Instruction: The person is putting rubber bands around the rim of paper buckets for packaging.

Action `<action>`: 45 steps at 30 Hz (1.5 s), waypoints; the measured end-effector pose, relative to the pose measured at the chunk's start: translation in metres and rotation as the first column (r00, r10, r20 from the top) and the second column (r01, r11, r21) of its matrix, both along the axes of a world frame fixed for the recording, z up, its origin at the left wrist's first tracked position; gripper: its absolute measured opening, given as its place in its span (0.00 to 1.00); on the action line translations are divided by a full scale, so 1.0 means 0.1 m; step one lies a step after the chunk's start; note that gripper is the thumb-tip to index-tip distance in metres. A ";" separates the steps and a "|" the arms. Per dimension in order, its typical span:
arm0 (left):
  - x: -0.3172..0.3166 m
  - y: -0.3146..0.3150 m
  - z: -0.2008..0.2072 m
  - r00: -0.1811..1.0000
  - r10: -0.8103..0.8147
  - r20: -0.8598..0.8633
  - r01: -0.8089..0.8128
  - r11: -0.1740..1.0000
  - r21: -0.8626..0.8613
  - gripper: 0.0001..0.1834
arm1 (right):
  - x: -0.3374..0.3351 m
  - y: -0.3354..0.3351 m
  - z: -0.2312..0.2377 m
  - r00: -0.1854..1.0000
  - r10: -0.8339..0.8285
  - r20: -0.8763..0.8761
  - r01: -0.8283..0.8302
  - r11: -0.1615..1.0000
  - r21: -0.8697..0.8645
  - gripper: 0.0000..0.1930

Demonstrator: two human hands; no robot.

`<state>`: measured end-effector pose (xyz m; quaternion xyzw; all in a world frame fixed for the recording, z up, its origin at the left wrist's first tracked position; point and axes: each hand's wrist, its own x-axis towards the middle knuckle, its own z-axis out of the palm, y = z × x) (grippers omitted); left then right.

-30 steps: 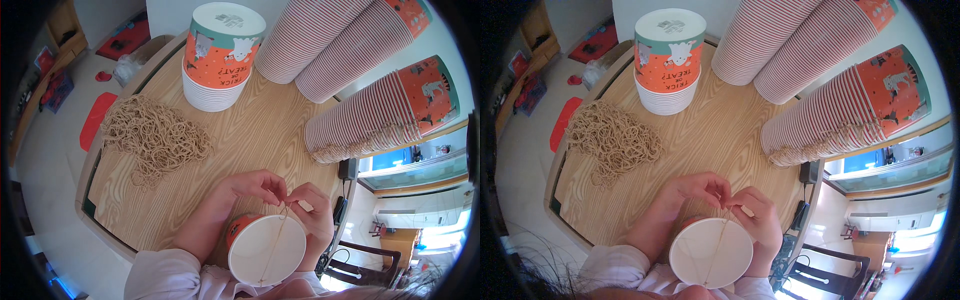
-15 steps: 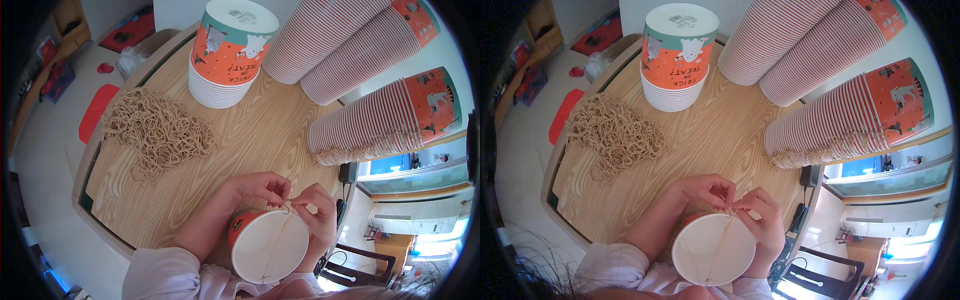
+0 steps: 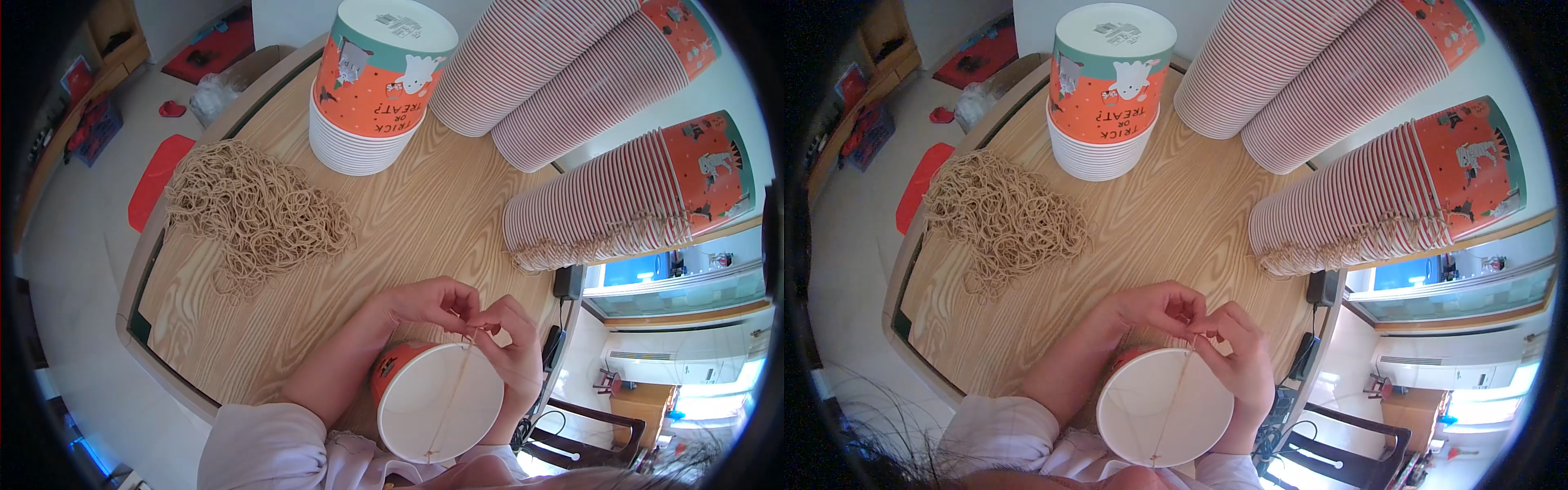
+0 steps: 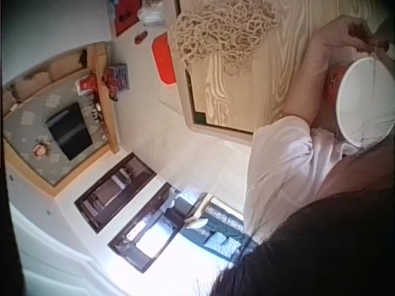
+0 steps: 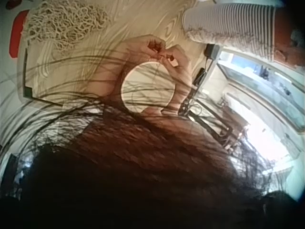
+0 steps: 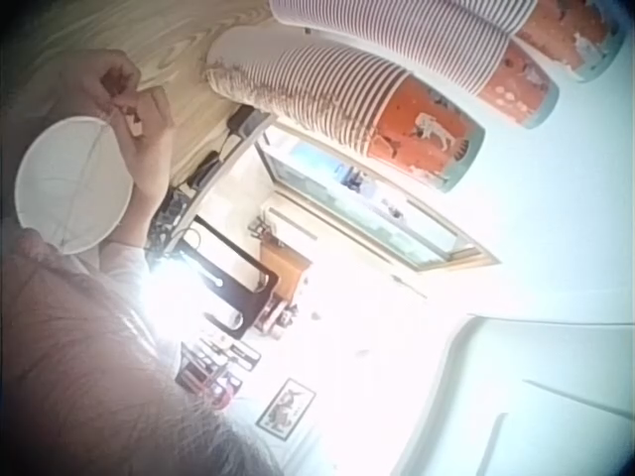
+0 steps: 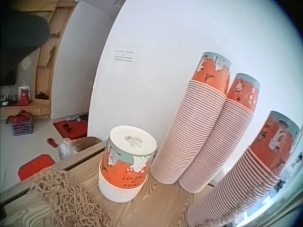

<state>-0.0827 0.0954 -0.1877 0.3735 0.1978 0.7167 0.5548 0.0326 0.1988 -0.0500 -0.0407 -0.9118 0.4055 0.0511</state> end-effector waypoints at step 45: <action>-0.08 -0.03 -0.03 0.996 0.009 -0.087 -0.016 0.997 -0.082 0.04 | 0.05 0.00 0.03 0.987 -0.127 -0.099 0.135 0.987 0.085 0.10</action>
